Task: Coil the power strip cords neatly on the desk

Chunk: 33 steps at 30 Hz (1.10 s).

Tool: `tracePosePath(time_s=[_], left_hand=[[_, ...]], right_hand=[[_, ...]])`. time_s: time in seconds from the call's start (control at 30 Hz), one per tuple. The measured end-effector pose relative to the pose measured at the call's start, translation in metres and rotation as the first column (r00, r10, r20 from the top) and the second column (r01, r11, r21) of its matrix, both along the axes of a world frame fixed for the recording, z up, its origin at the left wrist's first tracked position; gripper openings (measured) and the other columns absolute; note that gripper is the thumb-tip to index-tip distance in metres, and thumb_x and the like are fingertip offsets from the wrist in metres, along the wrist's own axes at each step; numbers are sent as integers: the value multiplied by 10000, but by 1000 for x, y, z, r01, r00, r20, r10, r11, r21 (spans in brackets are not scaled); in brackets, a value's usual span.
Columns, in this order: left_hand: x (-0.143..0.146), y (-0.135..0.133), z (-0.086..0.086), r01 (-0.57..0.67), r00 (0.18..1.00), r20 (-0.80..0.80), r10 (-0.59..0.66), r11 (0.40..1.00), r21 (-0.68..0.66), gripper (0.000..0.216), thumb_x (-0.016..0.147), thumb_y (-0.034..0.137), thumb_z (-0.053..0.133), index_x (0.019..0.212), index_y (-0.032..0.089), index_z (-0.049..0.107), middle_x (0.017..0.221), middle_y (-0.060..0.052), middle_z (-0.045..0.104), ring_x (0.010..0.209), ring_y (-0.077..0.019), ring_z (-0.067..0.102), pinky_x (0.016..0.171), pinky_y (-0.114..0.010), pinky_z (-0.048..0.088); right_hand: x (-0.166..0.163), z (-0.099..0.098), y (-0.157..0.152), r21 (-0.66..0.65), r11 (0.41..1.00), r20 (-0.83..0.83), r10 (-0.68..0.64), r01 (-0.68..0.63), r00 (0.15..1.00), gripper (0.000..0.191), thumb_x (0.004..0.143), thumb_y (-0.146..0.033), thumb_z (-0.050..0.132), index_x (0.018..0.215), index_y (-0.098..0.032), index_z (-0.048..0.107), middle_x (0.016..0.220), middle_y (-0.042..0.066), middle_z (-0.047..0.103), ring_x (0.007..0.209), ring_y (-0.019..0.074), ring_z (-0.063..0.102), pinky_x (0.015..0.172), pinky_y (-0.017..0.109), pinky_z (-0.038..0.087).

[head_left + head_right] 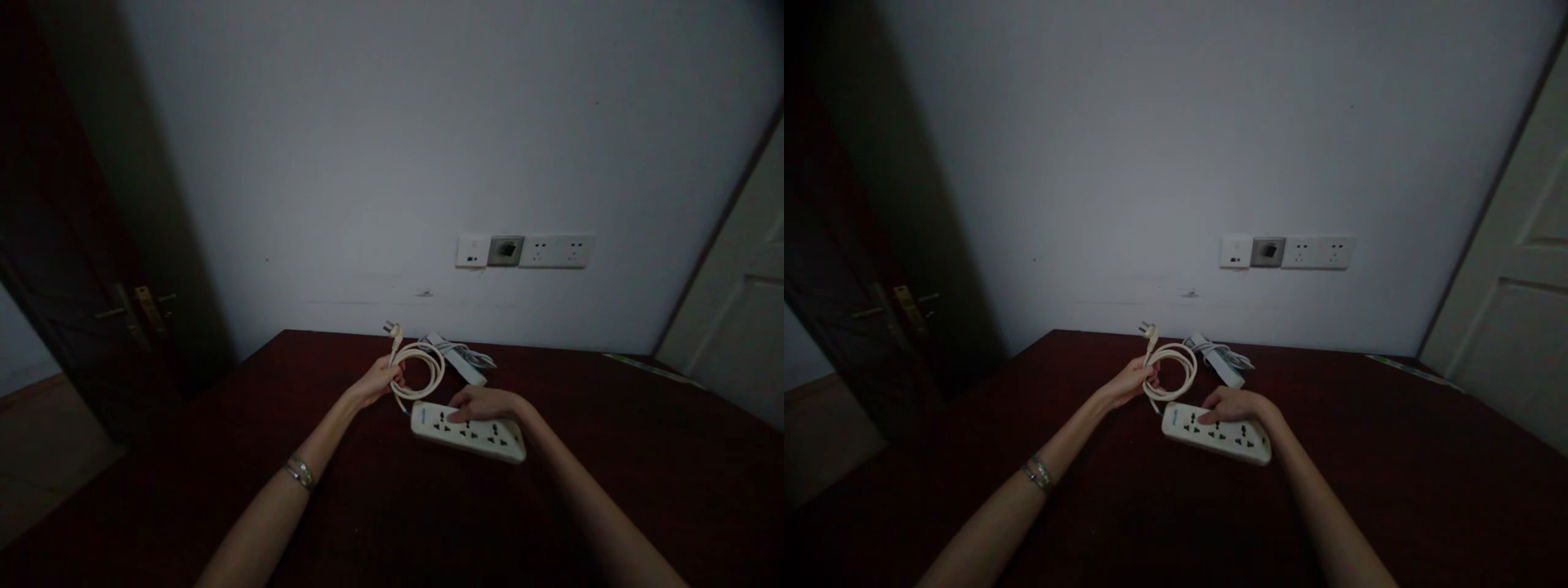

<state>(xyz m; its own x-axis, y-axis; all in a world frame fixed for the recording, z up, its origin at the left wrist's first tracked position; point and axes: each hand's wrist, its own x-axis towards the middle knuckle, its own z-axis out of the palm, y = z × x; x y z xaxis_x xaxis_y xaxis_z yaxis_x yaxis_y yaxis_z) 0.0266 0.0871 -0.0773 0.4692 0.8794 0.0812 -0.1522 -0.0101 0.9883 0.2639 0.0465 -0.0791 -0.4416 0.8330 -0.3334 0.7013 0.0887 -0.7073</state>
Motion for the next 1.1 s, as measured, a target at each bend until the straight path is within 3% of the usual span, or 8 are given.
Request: tracePosePath(time_s=[0.23,0.33,0.43,0.67,0.77,0.87,1.0,1.1], left_hand=[[4,5,-11,-68,998,2,68,997,-32,130,638,102,507,759,149,500,532,41,483,471,-85,473,545,-249,459],[3,8,-15,-88,996,14,88,995,-46,133,641,95,497,763,145,514,517,39,480,471,-86,474,530,-232,441],[4,9,-16,-75,996,36,77,996,-41,133,643,94,496,762,148,524,505,50,464,464,-82,470,502,-209,418],[12,5,-13,-229,972,27,232,970,-77,78,651,118,601,723,118,574,482,18,519,431,-87,491,442,-190,398],[18,4,-16,-316,931,113,347,922,-226,89,651,128,650,706,109,582,469,20,512,426,-92,495,493,-242,477],[21,3,-20,-372,882,161,444,864,-340,68,682,124,633,685,106,567,460,31,491,436,-79,494,577,-272,525],[23,1,-21,-377,880,148,451,853,-361,37,698,130,584,711,103,563,482,13,519,455,-112,540,547,-295,526],[24,0,-19,-372,887,134,441,858,-355,72,661,135,571,728,109,570,484,5,532,456,-152,564,472,-298,499]], right_hand=[[3,4,2,43,998,25,-51,50,998,415,617,-414,691,938,-151,696,755,50,671,650,157,576,575,253,422],[-2,13,-1,83,983,-189,-145,163,971,585,656,-440,677,1140,-125,582,898,86,662,752,169,596,645,270,453],[-18,16,-3,43,965,-500,-202,257,842,626,745,-509,578,1245,-154,457,1062,97,617,897,164,596,755,281,464],[-65,-14,2,59,955,-732,-158,292,662,573,626,-441,705,1085,-174,490,1018,83,621,927,206,607,830,350,465],[-70,-26,6,66,924,-706,-223,376,672,539,561,-412,745,950,-169,463,822,36,622,776,195,621,750,352,478],[-70,-33,8,198,886,-651,-201,419,732,507,561,-405,740,896,-182,433,723,-10,582,666,164,580,658,322,466],[-71,-38,10,355,828,-551,-190,434,813,485,572,-405,731,891,-179,444,744,-10,565,656,142,529,646,299,440],[-71,-39,11,369,822,-536,-192,433,822,469,578,-388,724,902,-177,459,746,-18,550,656,134,515,638,287,432]])
